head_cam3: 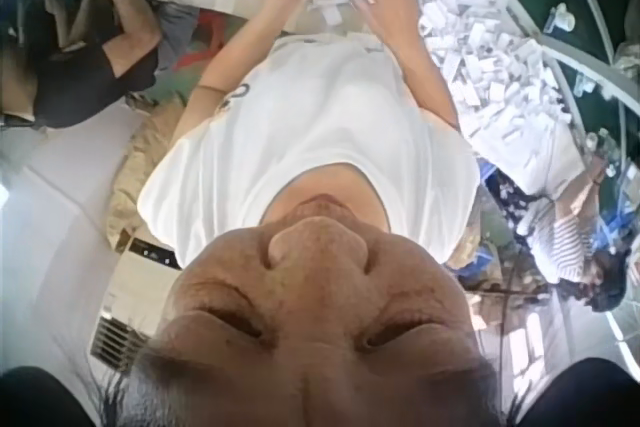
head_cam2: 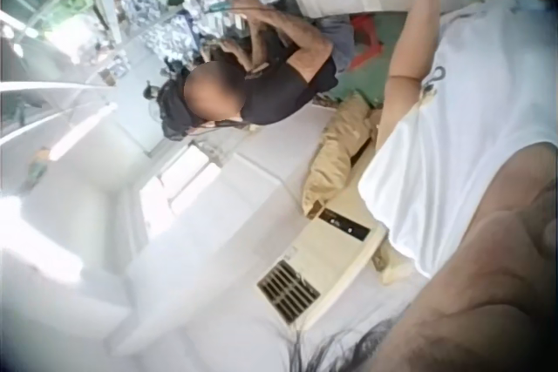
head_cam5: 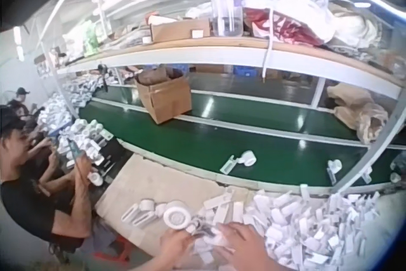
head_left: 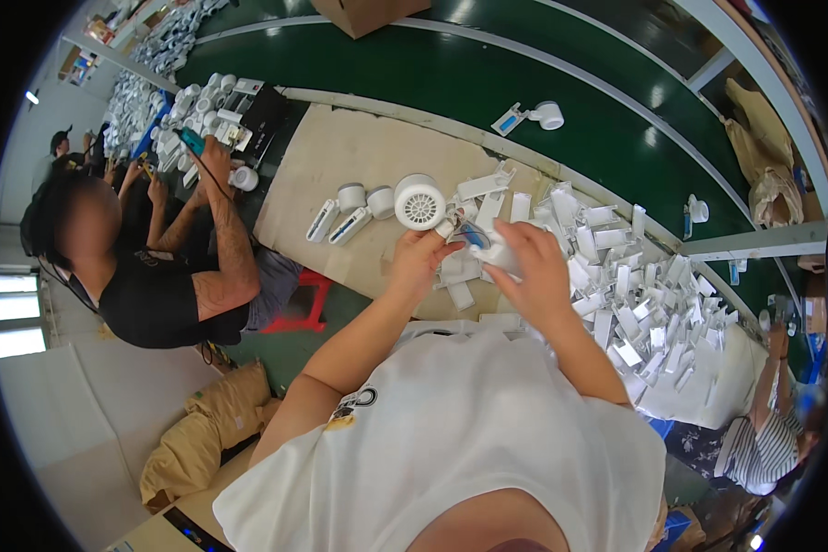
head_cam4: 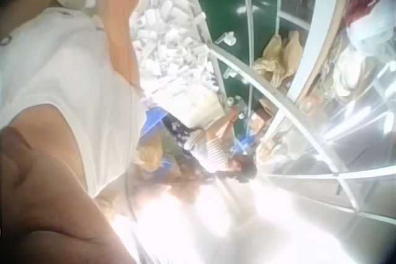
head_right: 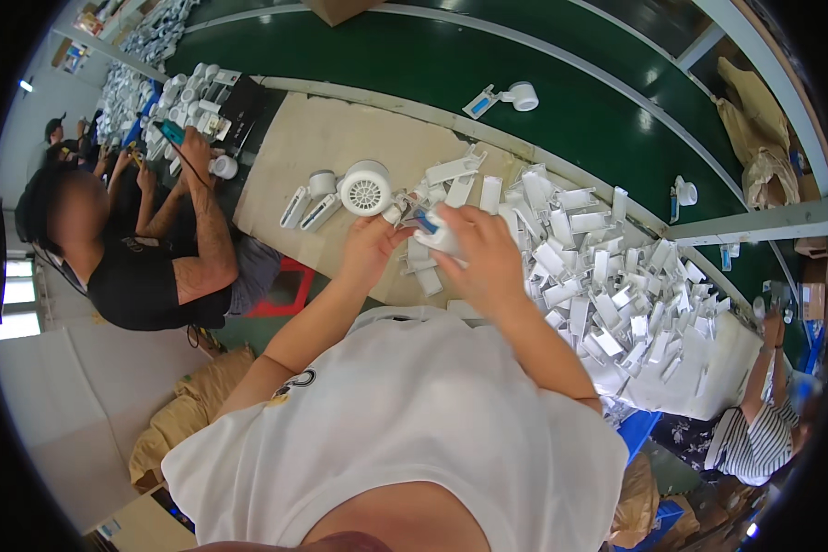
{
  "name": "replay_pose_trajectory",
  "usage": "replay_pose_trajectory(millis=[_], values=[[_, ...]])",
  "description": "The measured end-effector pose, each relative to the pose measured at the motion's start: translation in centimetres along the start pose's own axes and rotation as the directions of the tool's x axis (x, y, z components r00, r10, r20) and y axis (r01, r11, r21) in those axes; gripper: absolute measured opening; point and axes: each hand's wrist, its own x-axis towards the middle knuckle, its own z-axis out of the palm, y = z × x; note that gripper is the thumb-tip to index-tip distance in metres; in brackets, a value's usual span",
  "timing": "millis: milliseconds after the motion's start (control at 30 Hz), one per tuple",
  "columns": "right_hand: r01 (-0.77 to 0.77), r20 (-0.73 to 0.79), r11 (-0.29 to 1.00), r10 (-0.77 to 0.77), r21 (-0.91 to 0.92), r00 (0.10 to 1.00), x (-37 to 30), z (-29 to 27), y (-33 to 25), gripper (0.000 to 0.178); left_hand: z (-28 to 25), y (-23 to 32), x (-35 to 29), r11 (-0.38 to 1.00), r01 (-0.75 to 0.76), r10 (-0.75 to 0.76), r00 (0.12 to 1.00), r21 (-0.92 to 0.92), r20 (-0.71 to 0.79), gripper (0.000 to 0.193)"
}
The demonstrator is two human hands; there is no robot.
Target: Assembling the components of small handheld portable fans at a factory workstation.
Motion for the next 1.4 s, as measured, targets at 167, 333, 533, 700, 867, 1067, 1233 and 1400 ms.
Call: replay_pose_trajectory(millis=[167,333,533,700,867,1067,1233,1400], values=[[-0.080,-0.030,0.993,0.078,-0.088,0.997,1.2,1.8,-1.9,0.058,1.3,-0.7,0.3,1.000,0.014,-0.012,0.997,-0.023,0.076,0.024],[-0.060,-0.114,0.982,0.039,-0.182,0.993,1.2,2.7,-1.5,0.056,2.5,-1.3,-0.5,0.986,-0.104,0.104,0.995,0.127,0.006,0.022],[-0.344,0.064,0.918,0.338,0.199,0.939,0.1,2.0,0.3,0.043,3.2,0.7,-0.1,0.988,-0.148,0.151,0.986,-0.050,0.068,0.026],[-0.554,0.278,0.396,0.568,0.732,0.774,-0.8,4.0,0.3,0.029,3.6,1.2,0.7,0.985,-0.160,0.166,0.983,-0.071,0.079,0.025],[-0.262,0.089,0.659,0.284,0.705,0.955,-0.6,3.4,1.7,0.025,4.0,2.1,0.1,0.984,-0.151,0.162,0.979,-0.091,0.122,0.026],[-0.815,0.740,0.416,0.377,0.402,0.558,-4.1,10.3,4.7,0.028,-4.4,-0.6,3.5,0.608,-0.022,-0.084,0.992,0.794,0.092,0.023],[-0.569,0.422,0.714,0.406,0.406,0.811,-0.9,7.8,8.7,0.025,-14.8,2.6,2.2,-0.580,-0.194,0.192,0.912,0.791,0.364,0.024],[-0.307,0.226,0.943,0.273,0.130,0.935,6.7,8.0,16.9,0.031,-21.6,5.7,5.9,-0.542,-0.041,0.225,0.955,0.840,0.192,0.031]])
